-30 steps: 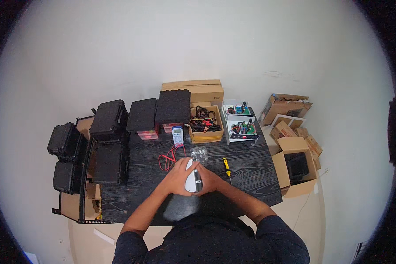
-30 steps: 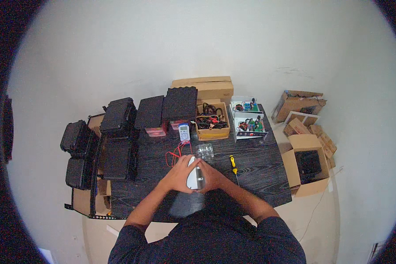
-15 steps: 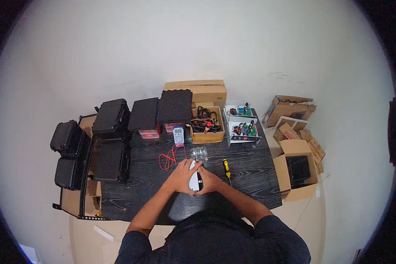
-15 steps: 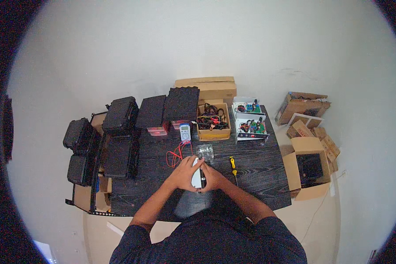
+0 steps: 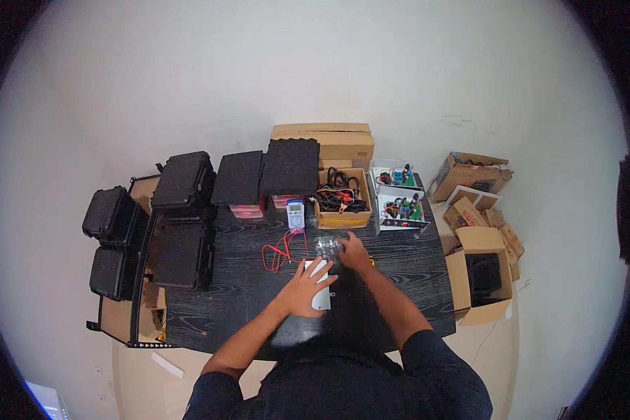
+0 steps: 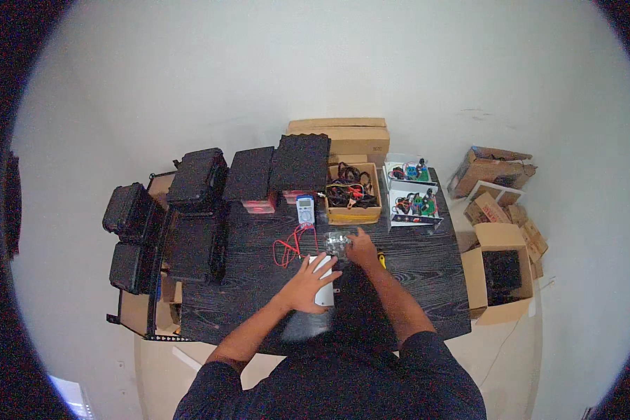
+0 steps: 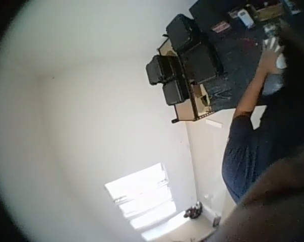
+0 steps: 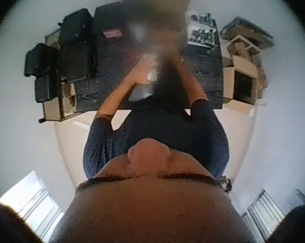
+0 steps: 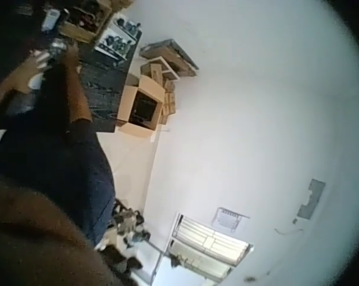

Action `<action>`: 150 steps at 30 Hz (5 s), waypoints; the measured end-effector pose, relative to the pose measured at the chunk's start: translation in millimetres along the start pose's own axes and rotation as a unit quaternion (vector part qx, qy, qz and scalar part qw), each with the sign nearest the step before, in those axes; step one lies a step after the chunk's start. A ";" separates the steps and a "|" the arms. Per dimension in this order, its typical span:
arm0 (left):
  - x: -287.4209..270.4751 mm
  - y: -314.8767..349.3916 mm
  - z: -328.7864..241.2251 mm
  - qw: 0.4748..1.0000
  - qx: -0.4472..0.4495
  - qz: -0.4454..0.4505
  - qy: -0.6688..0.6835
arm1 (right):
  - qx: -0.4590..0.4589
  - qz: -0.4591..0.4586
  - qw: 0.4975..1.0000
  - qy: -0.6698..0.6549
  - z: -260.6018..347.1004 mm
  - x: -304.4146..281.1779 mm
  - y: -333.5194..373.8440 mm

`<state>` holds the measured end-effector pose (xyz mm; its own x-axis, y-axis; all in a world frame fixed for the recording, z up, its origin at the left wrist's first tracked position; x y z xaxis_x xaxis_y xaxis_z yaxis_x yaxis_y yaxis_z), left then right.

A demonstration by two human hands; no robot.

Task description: The person assembles an electronic component into a metal housing by securing it with screws using a screwdriver.

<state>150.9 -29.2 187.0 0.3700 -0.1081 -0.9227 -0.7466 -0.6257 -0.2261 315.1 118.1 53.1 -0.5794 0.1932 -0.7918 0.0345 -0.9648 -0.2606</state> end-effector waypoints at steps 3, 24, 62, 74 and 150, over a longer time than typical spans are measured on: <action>-1.3 -1.6 0.9 1.000 -0.001 0.006 0.016 | 0.002 0.054 0.994 0.091 -5.0 26.2 -16.9; -6.1 14.8 17.7 0.998 -0.009 -0.015 0.068 | 0.052 0.046 0.980 0.189 7.2 60.3 -29.5; -4.8 6.1 7.5 0.995 0.003 -0.030 0.096 | -0.107 -0.069 0.989 0.069 16.1 20.2 -28.6; -0.1 20.3 16.3 0.992 0.076 -0.047 0.090 | 0.071 0.027 0.935 -0.348 106.1 -86.6 119.1; 21.6 5.8 4.4 0.991 0.094 -0.069 0.071 | -0.234 0.069 0.965 -0.099 173.9 -107.8 152.8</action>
<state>152.2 -31.7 164.4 0.5407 -0.1474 -0.8282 -0.7681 -0.4880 -0.4146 241.2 -81.1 194.8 -0.6864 -0.0138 -0.7271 0.4586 -0.7841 -0.4181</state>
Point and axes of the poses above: each hand's wrist, its own y-axis away from the middle knuckle, its own x-axis out of the palm, z = x × y, the point moved 9 cm from there along -y, towards the middle knuckle, and after that the axes turned 7 degrees about -z, right-handed, at the moved point
